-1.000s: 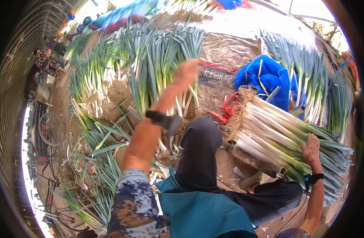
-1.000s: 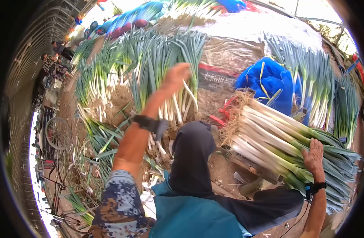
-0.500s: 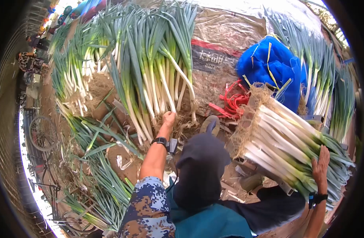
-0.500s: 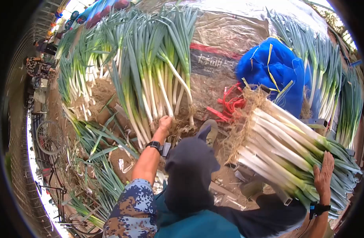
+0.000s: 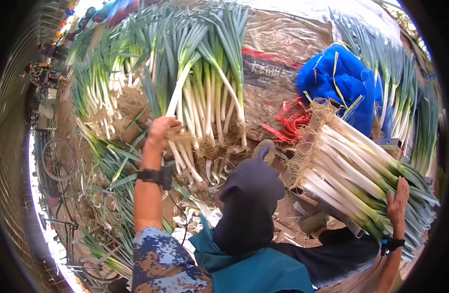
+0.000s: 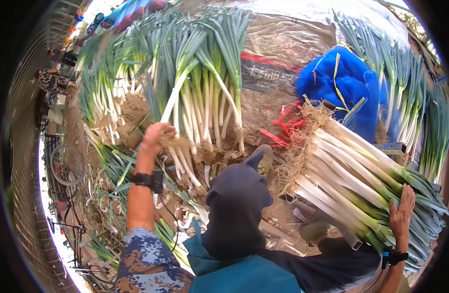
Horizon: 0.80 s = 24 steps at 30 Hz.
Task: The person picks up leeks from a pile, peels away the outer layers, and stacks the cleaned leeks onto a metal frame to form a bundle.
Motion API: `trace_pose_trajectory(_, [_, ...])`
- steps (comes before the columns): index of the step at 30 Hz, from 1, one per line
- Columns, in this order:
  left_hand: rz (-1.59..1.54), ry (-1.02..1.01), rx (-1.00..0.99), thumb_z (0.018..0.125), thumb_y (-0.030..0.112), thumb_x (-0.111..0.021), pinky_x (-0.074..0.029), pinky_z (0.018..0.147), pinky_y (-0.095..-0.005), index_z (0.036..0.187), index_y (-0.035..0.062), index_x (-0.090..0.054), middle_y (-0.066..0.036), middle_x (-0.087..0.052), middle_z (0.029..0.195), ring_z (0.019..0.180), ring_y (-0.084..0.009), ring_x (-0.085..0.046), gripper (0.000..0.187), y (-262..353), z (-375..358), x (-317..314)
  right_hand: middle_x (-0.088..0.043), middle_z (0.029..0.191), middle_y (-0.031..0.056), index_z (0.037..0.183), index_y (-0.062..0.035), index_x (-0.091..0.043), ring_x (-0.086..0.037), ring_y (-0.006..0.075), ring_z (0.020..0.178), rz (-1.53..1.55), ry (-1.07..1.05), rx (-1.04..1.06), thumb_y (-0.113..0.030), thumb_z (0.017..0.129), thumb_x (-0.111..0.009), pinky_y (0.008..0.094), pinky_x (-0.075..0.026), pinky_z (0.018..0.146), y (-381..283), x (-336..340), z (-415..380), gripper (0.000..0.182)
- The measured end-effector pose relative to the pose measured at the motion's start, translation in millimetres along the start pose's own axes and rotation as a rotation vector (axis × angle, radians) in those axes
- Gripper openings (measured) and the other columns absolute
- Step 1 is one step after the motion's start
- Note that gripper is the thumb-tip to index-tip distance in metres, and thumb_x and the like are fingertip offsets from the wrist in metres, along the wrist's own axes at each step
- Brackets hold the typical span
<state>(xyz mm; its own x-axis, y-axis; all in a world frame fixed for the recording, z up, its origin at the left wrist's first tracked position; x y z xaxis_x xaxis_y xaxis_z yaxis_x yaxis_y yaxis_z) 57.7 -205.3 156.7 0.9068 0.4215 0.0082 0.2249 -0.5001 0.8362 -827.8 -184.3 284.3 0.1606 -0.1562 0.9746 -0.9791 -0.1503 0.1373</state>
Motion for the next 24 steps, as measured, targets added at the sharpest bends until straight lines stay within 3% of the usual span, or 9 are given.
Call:
trace_pose_trajectory(3, [0.124,0.066,-0.014,0.092,0.019,-0.066,-0.056,0.063,-0.0363,0.090,-0.0027,-0.066,-0.013,-0.069,0.083,0.068,-0.0207,-0.066,0.022,46.1,-33.9,28.6,-0.035,0.155,0.0263,0.155,0.0017,-0.031,-0.028,0.0423,0.147,-0.008,0.018,-0.001,-0.046,0.104,-0.047,0.0483,-0.017,0.123,3.6,-4.3,1.0,0.072])
trace_pose_trajectory(6, [1.101,0.278,0.038,0.093,0.033,-0.066,-0.054,0.067,-0.0403,0.098,-0.0023,-0.065,-0.016,-0.068,0.085,0.072,-0.0239,-0.066,0.036,12.9,-36.9,-14.2,-0.036,0.155,0.0262,0.155,0.0019,-0.032,-0.028,0.0420,0.147,-0.024,0.026,-0.003,-0.045,0.104,-0.047,0.0484,-0.017,0.123,4.8,-5.7,0.6,0.072])
trace_pose_trajectory(7, [1.015,0.291,-0.263,0.093,0.039,-0.065,-0.054,0.072,-0.0450,0.099,-0.0028,-0.065,-0.017,-0.068,0.087,0.076,-0.0268,-0.066,0.043,-1.0,-50.8,-52.8,-0.036,0.155,0.0263,0.155,0.0019,-0.032,-0.029,0.0419,0.147,-0.009,0.025,-0.010,-0.045,0.103,-0.048,0.0485,-0.017,0.123,3.8,-4.5,0.5,0.071])
trace_pose_trajectory(8, [1.059,0.228,-0.084,0.093,0.041,-0.064,-0.054,0.078,-0.0501,0.099,-0.0049,-0.064,-0.022,-0.069,0.092,0.083,-0.0339,-0.068,0.046,-27.4,-57.9,-86.3,-0.036,0.155,0.0263,0.155,0.0019,-0.032,-0.029,0.0418,0.147,0.003,0.020,-0.017,-0.045,0.103,-0.048,0.0485,-0.017,0.123,4.2,-3.7,0.4,0.071])
trace_pose_trajectory(11, [0.777,0.131,-0.108,0.092,0.038,-0.063,-0.052,0.090,-0.0508,0.108,-0.0055,-0.066,-0.033,-0.067,0.108,0.105,-0.0470,-0.065,0.046,-140.3,-30.0,-104.0,-0.036,0.155,0.0262,0.155,0.0014,-0.032,-0.028,0.0414,0.147,-0.009,0.003,-0.011,-0.044,0.103,-0.048,0.0482,-0.017,0.123,5.9,-3.2,0.5,0.071])
trace_pose_trajectory(14, [1.075,0.061,-0.152,0.093,0.032,-0.061,-0.053,0.091,-0.0487,0.115,-0.0004,-0.068,-0.030,-0.069,0.108,0.104,-0.0451,-0.065,0.040,-198.4,-10.8,-82.9,-0.034,0.157,0.0258,0.155,0.0007,-0.032,-0.026,0.0412,0.149,-0.007,-0.036,-0.021,-0.044,0.104,-0.047,0.0476,-0.017,0.123,9.1,-6.2,1.7,0.070])
trace_pose_trajectory(17, [0.885,0.383,-0.353,0.095,0.025,-0.057,-0.053,0.090,-0.0475,0.115,0.0023,-0.070,-0.025,-0.071,0.102,0.098,-0.0420,-0.068,0.033,-176.8,-0.9,-26.7,-0.033,0.158,0.0251,0.156,0.0003,-0.031,-0.026,0.0408,0.149,-0.035,-0.037,-0.013,-0.044,0.104,-0.046,0.0477,-0.016,0.123,11.9,-9.5,0.3,0.070])
trace_pose_trajectory(20, [0.788,0.426,-0.275,0.095,0.021,-0.056,-0.054,0.086,-0.0445,0.103,0.0001,-0.073,-0.023,-0.073,0.098,0.094,-0.0386,-0.070,0.029,-163.8,29.8,-20.2,-0.033,0.158,0.0245,0.157,0.0000,-0.030,-0.025,0.0406,0.150,-0.035,-0.050,-0.009,-0.045,0.105,-0.046,0.0473,-0.016,0.123,12.0,-8.1,-1.4,0.070])
trace_pose_trajectory(24, [0.629,0.232,0.202,0.085,0.043,-0.070,-0.053,0.084,-0.0468,0.097,-0.0026,-0.072,-0.023,-0.073,0.095,0.094,-0.0380,-0.070,0.047,-215.9,80.8,-54.2,-0.033,0.158,0.0248,0.157,0.0001,-0.030,-0.026,0.0406,0.149,-0.001,-0.064,-0.015,-0.045,0.105,-0.045,0.0470,-0.016,0.123,5.3,-0.4,-0.6,0.071])
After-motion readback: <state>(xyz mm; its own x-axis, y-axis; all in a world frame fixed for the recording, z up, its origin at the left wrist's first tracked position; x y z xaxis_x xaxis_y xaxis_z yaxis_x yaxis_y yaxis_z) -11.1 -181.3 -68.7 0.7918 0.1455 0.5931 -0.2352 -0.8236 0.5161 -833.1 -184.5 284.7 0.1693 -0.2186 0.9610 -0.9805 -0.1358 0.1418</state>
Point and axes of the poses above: each hand's wrist, its own z-axis towards the middle knuckle, its own x-axis out of the back of the hand, y = z × x, the point moved 9 cm from there along z, towards the middle knuckle
